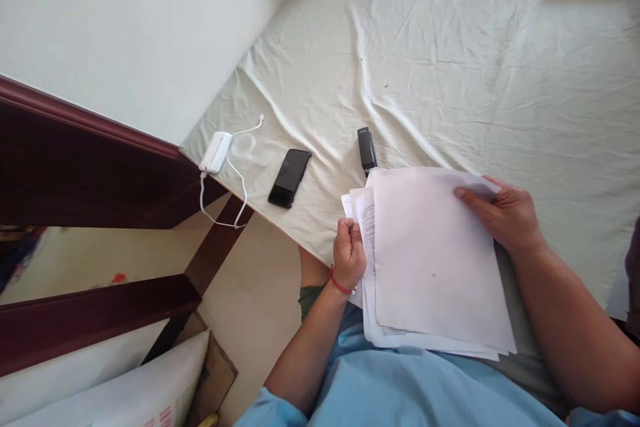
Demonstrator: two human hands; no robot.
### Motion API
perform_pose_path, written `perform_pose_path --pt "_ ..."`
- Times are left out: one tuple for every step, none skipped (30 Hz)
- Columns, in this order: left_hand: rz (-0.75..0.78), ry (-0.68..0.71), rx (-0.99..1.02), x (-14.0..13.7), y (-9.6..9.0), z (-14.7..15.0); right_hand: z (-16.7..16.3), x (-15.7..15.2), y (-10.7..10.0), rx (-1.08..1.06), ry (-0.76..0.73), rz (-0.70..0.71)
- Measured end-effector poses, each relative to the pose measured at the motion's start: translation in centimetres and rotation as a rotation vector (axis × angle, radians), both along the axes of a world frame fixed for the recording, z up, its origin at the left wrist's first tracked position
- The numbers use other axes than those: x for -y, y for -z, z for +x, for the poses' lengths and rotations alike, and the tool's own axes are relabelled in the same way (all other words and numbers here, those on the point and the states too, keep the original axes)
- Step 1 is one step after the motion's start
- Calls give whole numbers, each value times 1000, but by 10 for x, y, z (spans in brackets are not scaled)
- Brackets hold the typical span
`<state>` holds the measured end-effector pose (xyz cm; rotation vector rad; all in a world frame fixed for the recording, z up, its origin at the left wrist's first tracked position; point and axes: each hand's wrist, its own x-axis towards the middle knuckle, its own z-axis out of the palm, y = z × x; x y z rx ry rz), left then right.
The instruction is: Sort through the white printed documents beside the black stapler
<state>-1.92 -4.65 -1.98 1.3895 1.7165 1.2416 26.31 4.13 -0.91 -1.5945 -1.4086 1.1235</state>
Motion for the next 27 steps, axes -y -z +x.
perform_pose_path --pt "2 0 2 0 -1 0 1 0 0 2 4 -3" --pt "3 -1 5 -1 -1 1 1 0 1 7 5 -2" --pt "1 -3 9 -1 -2 1 2 0 1 13 5 3" --pt "-2 -3 12 -1 -2 1 3 0 2 20 4 10" --pt "-4 2 15 -1 -2 1 3 0 2 23 5 17" --pt "-7 9 23 -1 -2 1 4 0 2 17 4 20" --pt "-10 17 36 0 -2 1 4 0 1 4 5 18" --pt "-11 23 54 0 -2 0 4 0 1 -18 10 10" --pt "-11 26 74 0 -1 0 4 0 1 -46 23 -4" --pt "-13 26 92 1 -1 -1 3 0 1 -81 42 -21" --pt "-13 21 106 1 0 -1 3 1 2 -121 62 -40" --pt "-10 15 114 1 1 -2 3 1 2 -157 83 -55" --pt "-4 9 118 2 1 -2 2 1 3 -186 99 -69" --pt "1 4 122 2 2 -3 2 1 3 -202 110 -80" --pt "4 2 131 3 2 -3 2 1 4 -203 113 -87" --pt "5 0 145 3 3 -2 3 1 4 -189 111 -89" --pt "1 -3 166 3 3 -2 3 0 5 -165 103 -90" --pt "-8 -7 193 3 3 -1 3 0 5 -141 93 -89" --pt "-17 -8 231 3 3 1 4 0 5 -123 82 -87" --pt "-22 -5 280 3 3 2 4 0 5 -113 76 -84" --pt "-23 2 332 3 3 3 4 0 5 -110 73 -82" --pt "-21 13 378 3 3 4 5 0 5 -111 72 -81" --pt "-26 25 411 3 3 5 5 -1 6 -114 73 -79" --pt "-34 32 423 3 3 4 5 -1 6 -116 72 -77" --pt "-45 27 411 3 4 4 5 -1 7 -119 70 -75" --pt "-59 13 381 3 5 3 5 -1 7 -125 68 -75" --pt "-74 -6 347 3 6 1 5 -1 8 -137 65 -76"
